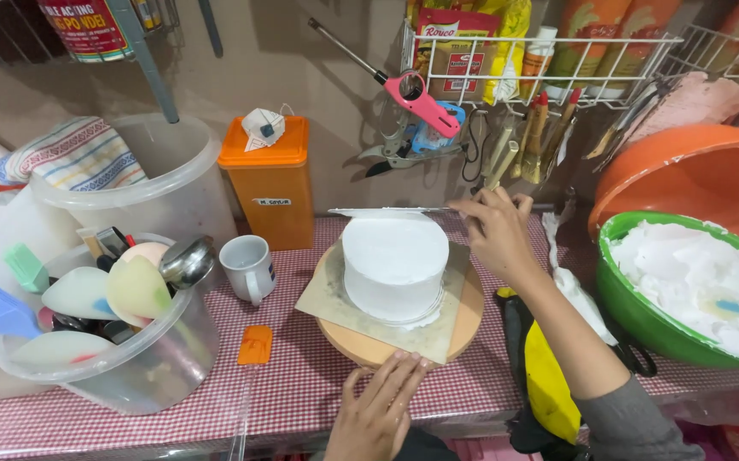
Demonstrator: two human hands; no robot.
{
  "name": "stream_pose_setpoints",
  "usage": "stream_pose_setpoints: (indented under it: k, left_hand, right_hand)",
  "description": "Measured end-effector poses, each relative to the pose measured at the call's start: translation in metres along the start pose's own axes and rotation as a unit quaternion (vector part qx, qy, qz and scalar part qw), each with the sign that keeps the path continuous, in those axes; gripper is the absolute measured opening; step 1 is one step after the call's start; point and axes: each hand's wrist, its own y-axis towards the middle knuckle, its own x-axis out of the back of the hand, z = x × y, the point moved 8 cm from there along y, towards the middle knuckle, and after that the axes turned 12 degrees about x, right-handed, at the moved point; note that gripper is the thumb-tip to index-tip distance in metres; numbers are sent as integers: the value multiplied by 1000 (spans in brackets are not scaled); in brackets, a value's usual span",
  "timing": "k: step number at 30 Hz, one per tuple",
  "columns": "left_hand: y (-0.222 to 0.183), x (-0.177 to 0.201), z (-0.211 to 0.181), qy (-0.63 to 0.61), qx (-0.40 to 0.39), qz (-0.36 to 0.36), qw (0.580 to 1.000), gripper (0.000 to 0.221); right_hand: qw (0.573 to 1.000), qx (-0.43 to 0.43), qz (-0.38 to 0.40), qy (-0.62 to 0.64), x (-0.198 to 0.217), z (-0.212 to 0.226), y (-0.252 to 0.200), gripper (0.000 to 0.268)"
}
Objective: Smoothing and refining the frosting on a small round cake using a spatula on a turntable
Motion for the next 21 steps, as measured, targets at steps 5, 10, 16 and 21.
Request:
stream_pose_setpoints:
  k: [5,10,16,21]
  left_hand:
    - [-8,7,27,-7,36,5,999,91]
    - [-10,13,58,-12,72,11,997,81]
    - [-11,18,71,-5,134,-11,991,82]
    - [-5,15,19,-9,31,7,999,88]
  right_hand:
    - [998,62,-1,19,13,15,-7,40]
    - [994,105,-18,35,28,18,-28,61]
    - [984,37,40,170,44,-2,-43,57]
    - [993,-101,3,55,23,-35,-30,35]
